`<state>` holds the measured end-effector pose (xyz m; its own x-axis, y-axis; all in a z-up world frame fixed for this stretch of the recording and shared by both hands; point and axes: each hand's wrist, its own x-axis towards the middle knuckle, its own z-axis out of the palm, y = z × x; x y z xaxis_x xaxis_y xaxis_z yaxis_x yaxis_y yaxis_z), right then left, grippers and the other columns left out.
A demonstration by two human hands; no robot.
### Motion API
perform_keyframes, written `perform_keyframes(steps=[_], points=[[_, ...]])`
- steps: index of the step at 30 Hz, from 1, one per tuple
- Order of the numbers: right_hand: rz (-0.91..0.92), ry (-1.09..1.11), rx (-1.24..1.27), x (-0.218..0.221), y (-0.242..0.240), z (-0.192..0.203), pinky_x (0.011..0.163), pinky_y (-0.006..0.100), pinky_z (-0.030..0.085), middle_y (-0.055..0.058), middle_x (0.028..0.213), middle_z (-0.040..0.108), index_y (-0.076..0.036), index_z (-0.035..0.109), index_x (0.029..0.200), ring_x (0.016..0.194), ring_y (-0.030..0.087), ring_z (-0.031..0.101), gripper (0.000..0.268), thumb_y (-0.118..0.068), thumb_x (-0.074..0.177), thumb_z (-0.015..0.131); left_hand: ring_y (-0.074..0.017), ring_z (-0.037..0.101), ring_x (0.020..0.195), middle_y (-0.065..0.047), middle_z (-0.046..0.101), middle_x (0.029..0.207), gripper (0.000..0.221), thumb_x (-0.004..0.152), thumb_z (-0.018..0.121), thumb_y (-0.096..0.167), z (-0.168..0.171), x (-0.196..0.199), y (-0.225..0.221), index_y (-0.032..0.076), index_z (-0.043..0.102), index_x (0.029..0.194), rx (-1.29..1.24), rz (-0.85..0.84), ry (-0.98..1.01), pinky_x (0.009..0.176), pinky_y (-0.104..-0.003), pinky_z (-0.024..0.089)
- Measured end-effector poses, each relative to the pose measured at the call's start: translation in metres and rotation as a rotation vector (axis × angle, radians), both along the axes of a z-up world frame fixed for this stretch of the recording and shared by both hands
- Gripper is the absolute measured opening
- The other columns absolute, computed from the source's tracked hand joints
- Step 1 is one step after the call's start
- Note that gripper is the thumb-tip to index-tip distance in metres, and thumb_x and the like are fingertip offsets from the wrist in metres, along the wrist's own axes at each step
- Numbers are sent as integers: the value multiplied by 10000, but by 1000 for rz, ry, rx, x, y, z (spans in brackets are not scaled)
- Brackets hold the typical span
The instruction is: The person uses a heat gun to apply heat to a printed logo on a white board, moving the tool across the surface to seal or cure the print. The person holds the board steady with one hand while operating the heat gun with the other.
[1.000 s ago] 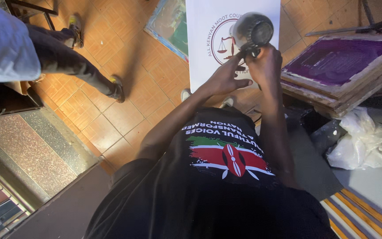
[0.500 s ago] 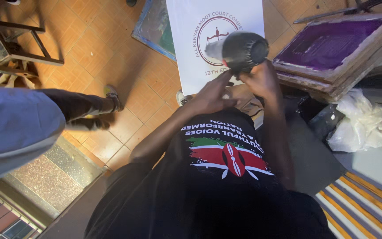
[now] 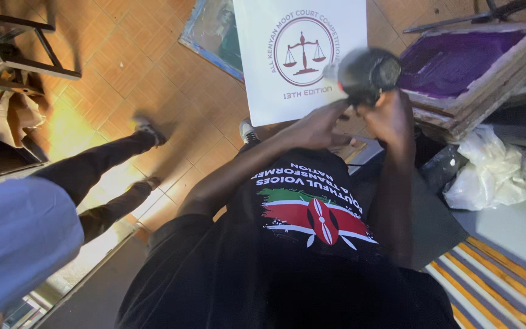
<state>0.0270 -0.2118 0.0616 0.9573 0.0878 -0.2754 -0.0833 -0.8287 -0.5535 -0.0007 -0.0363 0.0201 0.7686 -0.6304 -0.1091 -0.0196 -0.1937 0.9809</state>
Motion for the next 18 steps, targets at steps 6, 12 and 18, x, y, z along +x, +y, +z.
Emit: perform_keyframes(steps=[6,12,18], points=[[-100,-210,90,32,11,-32,512,356,440,107,597,615,-84,737,852,578,292,638,191,-121,680,664,-420,592,1174,-288,438,1387,891,816,787,238,-47,33,-9,21,231,1477,-56,131,-96,883,-438,572],[-91,-270,111,60,48,-36,531,430,448,102,823,736,-98,731,880,697,281,689,257,-346,828,770,-314,607,1197,-148,334,1523,925,810,779,255,-47,52,17,134,162,1488,34,236,-46,748,-321,557],[22,-210,245,67,81,-19,583,400,443,62,817,735,-93,718,867,730,210,667,227,-304,789,685,-396,567,1255,-173,354,1517,928,857,770,268,-41,39,51,248,105,1505,-52,337,-29,905,-431,546]])
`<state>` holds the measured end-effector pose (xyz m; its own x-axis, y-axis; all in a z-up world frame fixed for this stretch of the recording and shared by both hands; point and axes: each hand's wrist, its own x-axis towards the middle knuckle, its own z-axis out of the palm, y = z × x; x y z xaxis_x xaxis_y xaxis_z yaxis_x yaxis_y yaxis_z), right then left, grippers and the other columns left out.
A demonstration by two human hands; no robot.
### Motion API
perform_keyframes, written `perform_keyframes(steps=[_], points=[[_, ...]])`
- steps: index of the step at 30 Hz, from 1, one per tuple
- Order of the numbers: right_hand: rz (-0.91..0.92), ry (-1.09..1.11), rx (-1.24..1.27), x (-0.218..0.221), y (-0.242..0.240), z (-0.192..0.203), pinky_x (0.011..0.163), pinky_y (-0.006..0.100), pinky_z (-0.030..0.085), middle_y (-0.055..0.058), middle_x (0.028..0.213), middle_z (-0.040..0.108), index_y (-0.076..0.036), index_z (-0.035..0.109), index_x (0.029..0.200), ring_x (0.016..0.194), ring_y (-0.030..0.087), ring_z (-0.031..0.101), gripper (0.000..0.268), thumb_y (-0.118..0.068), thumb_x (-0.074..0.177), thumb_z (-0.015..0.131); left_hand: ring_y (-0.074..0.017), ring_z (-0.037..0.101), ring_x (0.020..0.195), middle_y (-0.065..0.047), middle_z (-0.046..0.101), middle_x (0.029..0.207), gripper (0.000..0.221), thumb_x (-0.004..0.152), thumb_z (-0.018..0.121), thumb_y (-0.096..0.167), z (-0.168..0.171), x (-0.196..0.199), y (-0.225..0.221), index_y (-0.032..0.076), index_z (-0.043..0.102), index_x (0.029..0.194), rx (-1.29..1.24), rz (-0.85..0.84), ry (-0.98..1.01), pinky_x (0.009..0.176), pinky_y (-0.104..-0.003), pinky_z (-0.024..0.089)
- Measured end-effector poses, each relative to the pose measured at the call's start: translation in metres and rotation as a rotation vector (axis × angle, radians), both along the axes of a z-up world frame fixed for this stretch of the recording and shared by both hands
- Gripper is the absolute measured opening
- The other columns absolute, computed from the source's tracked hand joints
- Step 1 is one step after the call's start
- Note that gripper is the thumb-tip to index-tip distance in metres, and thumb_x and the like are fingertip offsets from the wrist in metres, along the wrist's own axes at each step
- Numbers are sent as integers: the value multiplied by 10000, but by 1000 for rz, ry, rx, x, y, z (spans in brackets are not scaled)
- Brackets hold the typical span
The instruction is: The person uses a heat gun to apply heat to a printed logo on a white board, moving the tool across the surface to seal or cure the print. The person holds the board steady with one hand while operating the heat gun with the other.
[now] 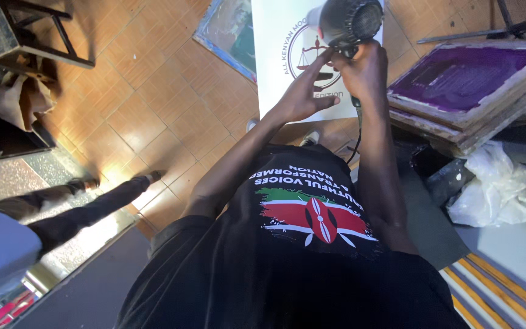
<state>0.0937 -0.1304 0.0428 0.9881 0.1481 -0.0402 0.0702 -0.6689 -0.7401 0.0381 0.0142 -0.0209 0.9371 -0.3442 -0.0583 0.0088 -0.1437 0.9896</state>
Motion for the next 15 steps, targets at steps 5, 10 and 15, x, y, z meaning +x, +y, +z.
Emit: perform_keyframes(steps=[5,10,15], points=[[173,91,47,-4,12,2,616,369,466,64,893,711,-80,702,924,771,202,626,181,-182,779,666,-322,564,1252,-141,348,1502,911,832,770,195,2,-22,19,160,148,1497,-99,72,79,900,-389,560],[278,212,-41,-18,9,11,627,365,458,110,975,701,-41,687,1037,807,241,620,315,-207,771,695,-325,554,1251,-148,395,1465,808,819,767,156,-11,-47,30,140,268,1455,-172,80,126,929,-397,546],[369,145,-50,-38,-14,33,551,515,454,274,606,611,62,604,533,631,522,604,463,-260,848,711,-505,447,1258,-298,350,1438,821,827,787,162,9,-63,21,11,282,1457,-250,-138,188,976,-592,444]])
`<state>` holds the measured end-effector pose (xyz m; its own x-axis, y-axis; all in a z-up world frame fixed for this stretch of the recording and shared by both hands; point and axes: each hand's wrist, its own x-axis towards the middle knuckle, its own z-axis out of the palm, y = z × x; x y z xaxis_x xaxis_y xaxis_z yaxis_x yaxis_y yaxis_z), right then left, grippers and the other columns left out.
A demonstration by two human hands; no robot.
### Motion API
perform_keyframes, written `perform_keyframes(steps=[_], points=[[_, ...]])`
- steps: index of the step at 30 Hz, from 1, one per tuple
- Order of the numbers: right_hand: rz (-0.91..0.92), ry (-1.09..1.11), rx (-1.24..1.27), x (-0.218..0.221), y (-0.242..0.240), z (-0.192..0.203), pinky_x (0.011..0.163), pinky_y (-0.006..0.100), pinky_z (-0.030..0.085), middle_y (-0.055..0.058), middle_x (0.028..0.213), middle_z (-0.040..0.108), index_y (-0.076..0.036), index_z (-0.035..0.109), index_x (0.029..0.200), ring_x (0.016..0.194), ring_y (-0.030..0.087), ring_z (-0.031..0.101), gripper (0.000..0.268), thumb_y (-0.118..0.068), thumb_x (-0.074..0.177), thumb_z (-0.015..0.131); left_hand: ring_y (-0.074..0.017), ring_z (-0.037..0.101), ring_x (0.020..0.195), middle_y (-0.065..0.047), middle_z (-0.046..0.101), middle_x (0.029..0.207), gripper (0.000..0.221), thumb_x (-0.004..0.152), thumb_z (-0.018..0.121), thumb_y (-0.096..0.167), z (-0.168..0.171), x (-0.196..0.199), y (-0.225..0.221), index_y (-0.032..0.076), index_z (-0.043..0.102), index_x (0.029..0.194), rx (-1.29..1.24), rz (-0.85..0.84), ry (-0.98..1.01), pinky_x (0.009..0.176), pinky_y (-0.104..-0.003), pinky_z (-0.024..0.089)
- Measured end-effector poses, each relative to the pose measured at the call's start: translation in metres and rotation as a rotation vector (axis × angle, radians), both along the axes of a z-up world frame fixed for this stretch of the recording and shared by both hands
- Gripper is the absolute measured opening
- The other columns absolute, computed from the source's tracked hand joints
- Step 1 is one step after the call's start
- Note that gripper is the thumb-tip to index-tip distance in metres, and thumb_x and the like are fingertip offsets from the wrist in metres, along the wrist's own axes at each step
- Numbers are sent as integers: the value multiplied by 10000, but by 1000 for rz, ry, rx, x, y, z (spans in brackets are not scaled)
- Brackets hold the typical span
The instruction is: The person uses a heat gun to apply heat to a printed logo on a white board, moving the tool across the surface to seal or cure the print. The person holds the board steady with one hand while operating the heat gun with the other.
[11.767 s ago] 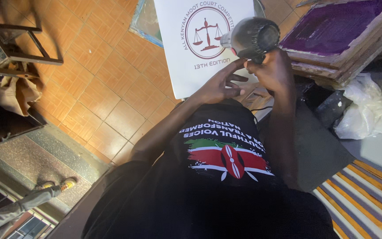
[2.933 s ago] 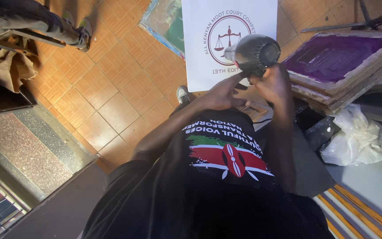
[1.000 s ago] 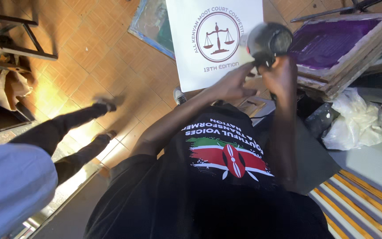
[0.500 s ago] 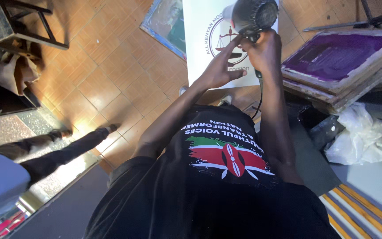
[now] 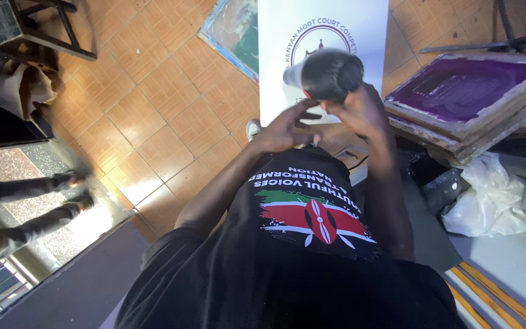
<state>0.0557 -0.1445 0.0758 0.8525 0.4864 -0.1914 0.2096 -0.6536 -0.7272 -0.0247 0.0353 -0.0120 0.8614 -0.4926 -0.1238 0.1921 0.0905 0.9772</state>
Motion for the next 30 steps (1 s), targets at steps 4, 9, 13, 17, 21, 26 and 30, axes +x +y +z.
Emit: perform_keyframes(steps=[4,9,13,17,21,26,30], points=[[-25,33,-40,-8,-41,-14,594,549,445,306,718,631,112,636,627,741,560,591,360,-181,815,729,-534,454,1230,-321,373,1414,850,797,809,207,11,-1,-22,4,306,1452,-11,-70,7,954,-613,446],[-260,66,-134,-21,-70,-14,650,612,415,244,895,666,11,686,913,937,500,586,333,-267,767,796,-509,493,1218,-305,338,1448,863,805,813,220,-7,12,-51,72,295,1479,-21,-187,-49,919,-537,506],[-347,-31,-162,-16,-68,-31,497,394,435,181,518,578,-4,646,577,520,388,615,489,-379,866,768,-467,484,1252,-231,324,1495,920,814,821,200,-25,29,-67,121,236,1519,39,-185,-77,955,-494,505],[-412,-136,68,10,-55,-55,541,352,450,137,646,621,-29,689,848,615,303,639,158,-162,788,750,-468,485,1265,-213,302,1517,960,817,827,187,-9,44,-60,114,190,1531,54,-48,-108,950,-509,521],[-421,-125,84,39,-28,-58,554,292,480,3,588,631,-118,683,905,533,155,655,178,-237,796,758,-493,473,1276,-246,288,1517,955,835,830,183,-12,60,-41,107,180,1531,88,80,-124,975,-561,510],[-242,-132,141,48,13,-56,579,306,477,45,730,674,-103,692,896,630,174,646,194,-276,827,743,-461,488,1276,-225,307,1511,888,833,754,224,2,48,-13,96,183,1500,150,257,-38,933,-521,518],[-28,-51,121,38,34,-58,521,323,500,95,752,707,-25,715,924,571,190,647,222,-236,864,746,-348,556,1239,-194,399,1463,866,786,737,279,-11,26,-7,71,229,1456,255,464,89,874,-406,562]])
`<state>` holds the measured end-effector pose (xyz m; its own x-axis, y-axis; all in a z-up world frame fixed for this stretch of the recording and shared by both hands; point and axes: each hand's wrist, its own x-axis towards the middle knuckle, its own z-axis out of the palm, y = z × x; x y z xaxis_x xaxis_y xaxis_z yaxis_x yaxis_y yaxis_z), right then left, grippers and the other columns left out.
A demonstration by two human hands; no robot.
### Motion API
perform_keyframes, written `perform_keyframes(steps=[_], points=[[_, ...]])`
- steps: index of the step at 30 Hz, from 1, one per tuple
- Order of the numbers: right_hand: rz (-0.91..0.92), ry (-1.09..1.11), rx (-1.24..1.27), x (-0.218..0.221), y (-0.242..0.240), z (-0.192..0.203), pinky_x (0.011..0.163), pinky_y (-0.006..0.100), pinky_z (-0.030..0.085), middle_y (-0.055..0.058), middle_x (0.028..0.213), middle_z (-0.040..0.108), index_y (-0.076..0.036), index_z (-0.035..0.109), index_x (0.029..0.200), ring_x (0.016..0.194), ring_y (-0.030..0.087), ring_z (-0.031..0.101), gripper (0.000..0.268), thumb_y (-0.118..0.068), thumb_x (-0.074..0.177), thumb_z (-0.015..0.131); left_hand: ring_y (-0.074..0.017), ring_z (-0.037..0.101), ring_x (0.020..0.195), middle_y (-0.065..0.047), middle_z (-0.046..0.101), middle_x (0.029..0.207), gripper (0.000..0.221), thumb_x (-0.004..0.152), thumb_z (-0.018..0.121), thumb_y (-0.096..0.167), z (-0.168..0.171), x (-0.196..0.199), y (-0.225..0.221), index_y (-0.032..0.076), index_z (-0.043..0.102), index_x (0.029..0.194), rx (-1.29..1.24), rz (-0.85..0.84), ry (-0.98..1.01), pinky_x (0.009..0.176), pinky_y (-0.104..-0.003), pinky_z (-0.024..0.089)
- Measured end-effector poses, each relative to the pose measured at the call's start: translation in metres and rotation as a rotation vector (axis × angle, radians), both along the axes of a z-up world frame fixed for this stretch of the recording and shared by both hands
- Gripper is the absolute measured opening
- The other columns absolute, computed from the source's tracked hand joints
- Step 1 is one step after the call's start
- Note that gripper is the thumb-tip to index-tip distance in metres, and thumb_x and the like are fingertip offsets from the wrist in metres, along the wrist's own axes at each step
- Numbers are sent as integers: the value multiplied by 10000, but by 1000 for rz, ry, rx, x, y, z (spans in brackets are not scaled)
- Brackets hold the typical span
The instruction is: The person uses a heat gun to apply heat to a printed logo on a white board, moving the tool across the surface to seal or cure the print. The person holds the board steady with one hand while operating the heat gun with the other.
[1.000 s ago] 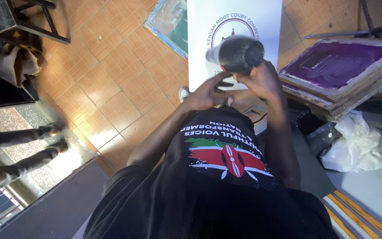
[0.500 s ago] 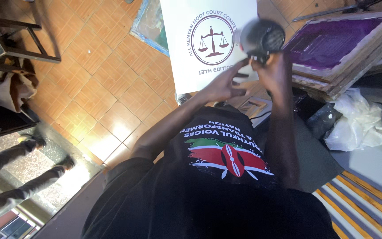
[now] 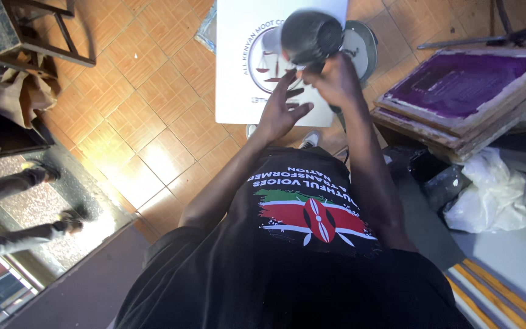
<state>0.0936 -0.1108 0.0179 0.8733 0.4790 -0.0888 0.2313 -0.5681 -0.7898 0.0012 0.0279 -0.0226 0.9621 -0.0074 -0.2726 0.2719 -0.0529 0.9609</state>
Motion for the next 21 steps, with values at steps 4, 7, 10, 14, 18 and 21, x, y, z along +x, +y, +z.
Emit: perform_keyframes(steps=[4,7,10,14,18,21], points=[[121,1,229,-18,12,44,667,388,500,200,666,667,32,644,625,714,396,676,432,-285,916,683,-490,478,1238,-291,384,1423,906,803,771,225,-12,-18,4,-19,212,1473,-75,-20,-13,956,-559,499],[140,-28,259,-29,2,19,733,429,487,213,748,677,33,672,707,798,421,659,330,-240,884,724,-453,480,1243,-218,439,1407,873,789,805,199,-30,-22,1,-5,288,1463,-112,-33,-23,948,-519,506],[143,-73,304,-35,-17,-9,833,489,468,232,870,691,36,715,830,924,458,632,219,-171,836,786,-444,458,1258,-221,462,1370,842,776,828,174,-32,-22,-5,1,337,1437,-273,-50,-61,967,-560,458],[82,-255,450,-53,-49,-49,939,612,377,345,1109,604,114,623,1081,1059,546,518,272,-30,871,718,-326,510,1191,-165,556,1200,584,806,801,161,-39,-11,-18,4,493,1277,-518,-69,-128,932,-521,463],[-61,-304,422,-69,-70,-28,795,580,455,317,1026,626,113,625,981,1019,496,583,259,7,811,789,-198,607,988,-88,588,1032,443,842,744,280,-21,-2,-39,13,548,1136,-758,-19,-21,867,-358,549],[-165,-214,398,-76,-86,-2,809,582,408,373,1056,585,145,614,975,1079,487,555,282,-18,824,787,-159,628,1001,-42,626,1050,375,905,642,341,18,8,-46,55,565,1135,-857,-87,40,900,-373,510]])
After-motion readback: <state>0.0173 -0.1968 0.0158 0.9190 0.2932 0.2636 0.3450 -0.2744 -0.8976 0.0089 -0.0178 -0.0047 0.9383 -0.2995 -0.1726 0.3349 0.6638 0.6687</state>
